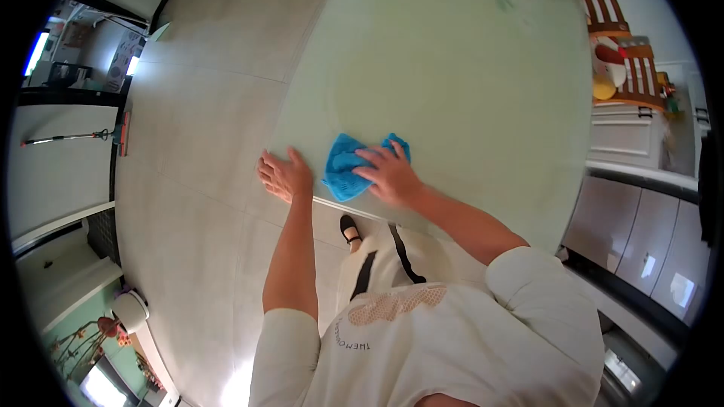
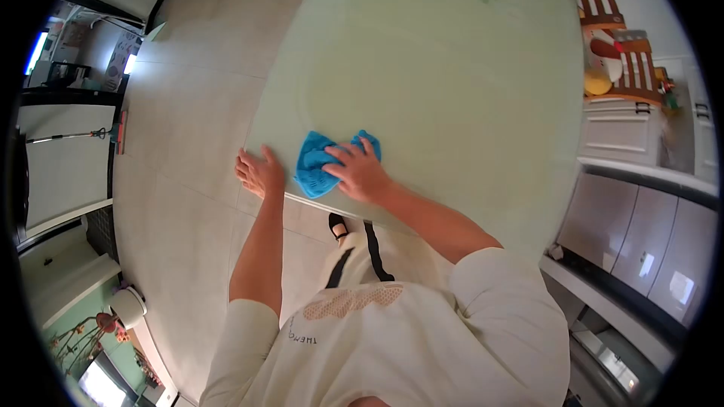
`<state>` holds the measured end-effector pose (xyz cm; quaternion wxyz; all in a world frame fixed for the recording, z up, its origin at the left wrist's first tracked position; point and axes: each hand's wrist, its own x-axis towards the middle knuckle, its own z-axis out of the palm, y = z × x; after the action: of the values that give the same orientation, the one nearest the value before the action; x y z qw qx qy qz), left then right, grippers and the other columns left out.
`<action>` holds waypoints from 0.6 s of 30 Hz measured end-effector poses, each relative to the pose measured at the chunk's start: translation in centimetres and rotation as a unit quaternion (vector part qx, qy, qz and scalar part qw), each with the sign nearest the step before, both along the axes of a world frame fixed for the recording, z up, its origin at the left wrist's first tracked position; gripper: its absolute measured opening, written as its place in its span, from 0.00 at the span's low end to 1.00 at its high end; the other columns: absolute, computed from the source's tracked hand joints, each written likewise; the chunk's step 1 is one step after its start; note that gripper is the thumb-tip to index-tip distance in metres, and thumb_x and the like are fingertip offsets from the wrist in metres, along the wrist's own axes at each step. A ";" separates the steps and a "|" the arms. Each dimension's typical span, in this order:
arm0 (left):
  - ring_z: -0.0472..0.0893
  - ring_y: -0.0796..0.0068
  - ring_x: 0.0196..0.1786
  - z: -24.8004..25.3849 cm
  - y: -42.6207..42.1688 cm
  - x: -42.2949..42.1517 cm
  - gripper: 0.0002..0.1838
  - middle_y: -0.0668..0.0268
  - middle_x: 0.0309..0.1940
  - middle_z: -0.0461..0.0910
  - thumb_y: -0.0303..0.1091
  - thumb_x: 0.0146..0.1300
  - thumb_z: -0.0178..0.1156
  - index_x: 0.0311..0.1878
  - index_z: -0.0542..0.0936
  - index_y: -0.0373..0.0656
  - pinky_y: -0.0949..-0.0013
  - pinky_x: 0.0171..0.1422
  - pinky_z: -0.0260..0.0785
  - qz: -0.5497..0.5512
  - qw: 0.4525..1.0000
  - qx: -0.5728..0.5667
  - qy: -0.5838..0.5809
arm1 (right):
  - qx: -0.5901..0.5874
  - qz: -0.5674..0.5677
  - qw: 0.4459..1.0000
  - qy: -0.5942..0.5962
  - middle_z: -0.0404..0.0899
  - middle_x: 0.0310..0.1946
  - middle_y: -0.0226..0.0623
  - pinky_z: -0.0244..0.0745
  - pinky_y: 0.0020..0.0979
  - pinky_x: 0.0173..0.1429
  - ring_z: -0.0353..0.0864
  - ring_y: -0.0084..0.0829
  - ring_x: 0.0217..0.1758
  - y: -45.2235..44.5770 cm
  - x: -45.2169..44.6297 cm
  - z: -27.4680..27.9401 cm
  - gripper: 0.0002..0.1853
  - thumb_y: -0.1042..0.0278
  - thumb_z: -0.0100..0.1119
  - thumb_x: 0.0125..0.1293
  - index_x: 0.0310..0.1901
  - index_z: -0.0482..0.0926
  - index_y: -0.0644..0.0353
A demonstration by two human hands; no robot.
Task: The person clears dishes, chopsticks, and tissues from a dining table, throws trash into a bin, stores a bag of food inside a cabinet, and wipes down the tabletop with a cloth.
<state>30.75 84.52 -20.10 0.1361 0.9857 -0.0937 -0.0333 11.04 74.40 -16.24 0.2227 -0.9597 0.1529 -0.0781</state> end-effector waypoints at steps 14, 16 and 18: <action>0.55 0.62 0.68 -0.8 0.9 0.0 0.36 0.62 0.65 0.58 0.57 0.62 0.49 0.67 0.57 0.45 0.54 0.64 0.54 -0.019 1.000 0.002 0.016 | 0.231 -0.537 0.802 -0.125 0.71 0.57 0.41 0.62 0.40 0.65 0.68 0.36 0.62 -4.2 -12.8 2.5 0.30 0.52 0.55 0.62 0.62 0.65 0.58; 0.54 0.62 0.69 -0.3 0.7 0.0 0.36 0.62 0.66 0.57 0.57 0.63 0.48 0.68 0.57 0.45 0.54 0.64 0.54 -0.016 0.999 0.000 0.029 | 0.065 -0.358 0.931 -0.019 0.64 0.63 0.41 0.51 0.54 0.68 0.57 0.42 0.70 -1.5 -9.0 2.8 0.31 0.48 0.57 0.59 0.63 0.66 0.46; 0.53 0.62 0.69 -0.9 1.0 0.1 0.36 0.62 0.66 0.56 0.57 0.63 0.47 0.68 0.56 0.45 0.53 0.65 0.54 -0.021 0.999 0.003 0.027 | -0.100 -0.315 0.940 0.081 0.59 0.66 0.36 0.45 0.63 0.66 0.53 0.47 0.71 2.8 -6.6 -0.5 0.29 0.49 0.59 0.55 0.61 0.69 0.37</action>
<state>30.89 85.55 -21.02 0.1353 0.9826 -0.1109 -0.0627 4.44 77.17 -16.72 0.0768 -0.8828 0.4562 -0.0813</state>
